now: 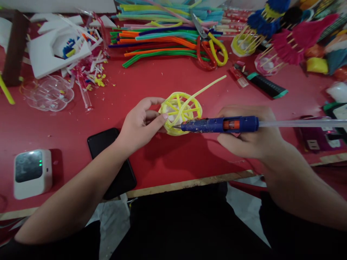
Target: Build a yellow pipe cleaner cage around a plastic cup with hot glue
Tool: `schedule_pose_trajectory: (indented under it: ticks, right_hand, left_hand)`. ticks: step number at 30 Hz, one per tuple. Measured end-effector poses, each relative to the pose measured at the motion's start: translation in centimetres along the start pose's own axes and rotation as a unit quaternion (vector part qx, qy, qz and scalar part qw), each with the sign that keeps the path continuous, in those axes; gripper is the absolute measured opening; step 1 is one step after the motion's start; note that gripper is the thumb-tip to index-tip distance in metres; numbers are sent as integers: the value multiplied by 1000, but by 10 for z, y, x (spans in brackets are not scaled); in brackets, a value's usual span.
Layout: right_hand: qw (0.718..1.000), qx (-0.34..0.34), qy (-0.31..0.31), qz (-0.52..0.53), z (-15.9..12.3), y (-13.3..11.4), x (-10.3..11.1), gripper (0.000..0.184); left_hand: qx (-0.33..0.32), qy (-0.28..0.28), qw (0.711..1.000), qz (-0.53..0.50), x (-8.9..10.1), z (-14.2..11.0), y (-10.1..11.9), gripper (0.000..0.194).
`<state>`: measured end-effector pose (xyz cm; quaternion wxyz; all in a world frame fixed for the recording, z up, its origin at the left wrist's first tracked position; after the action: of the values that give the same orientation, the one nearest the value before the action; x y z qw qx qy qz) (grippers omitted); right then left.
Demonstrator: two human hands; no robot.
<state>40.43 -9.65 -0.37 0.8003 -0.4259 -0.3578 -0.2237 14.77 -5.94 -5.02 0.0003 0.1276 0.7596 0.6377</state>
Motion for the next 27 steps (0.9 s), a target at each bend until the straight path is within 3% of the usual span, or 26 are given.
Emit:
schedule_pose_trajectory:
  ticks: [27]
  right_hand:
    - [999, 30, 1, -27, -3, 0, 5, 25]
  left_hand:
    - [-13, 16, 1000, -12, 1, -3, 2, 52]
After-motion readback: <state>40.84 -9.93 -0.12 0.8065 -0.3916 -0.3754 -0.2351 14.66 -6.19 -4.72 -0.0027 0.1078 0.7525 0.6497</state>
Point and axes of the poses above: each hand's wrist, its own z-axis towards the middle knuckle, its own x-axis out of the back of the hand, y = z × x, the point moved 1 cm from there along z, towards the middle knuckle, and after that the axes turned 8 degrees about y, right-handed, at the moved point
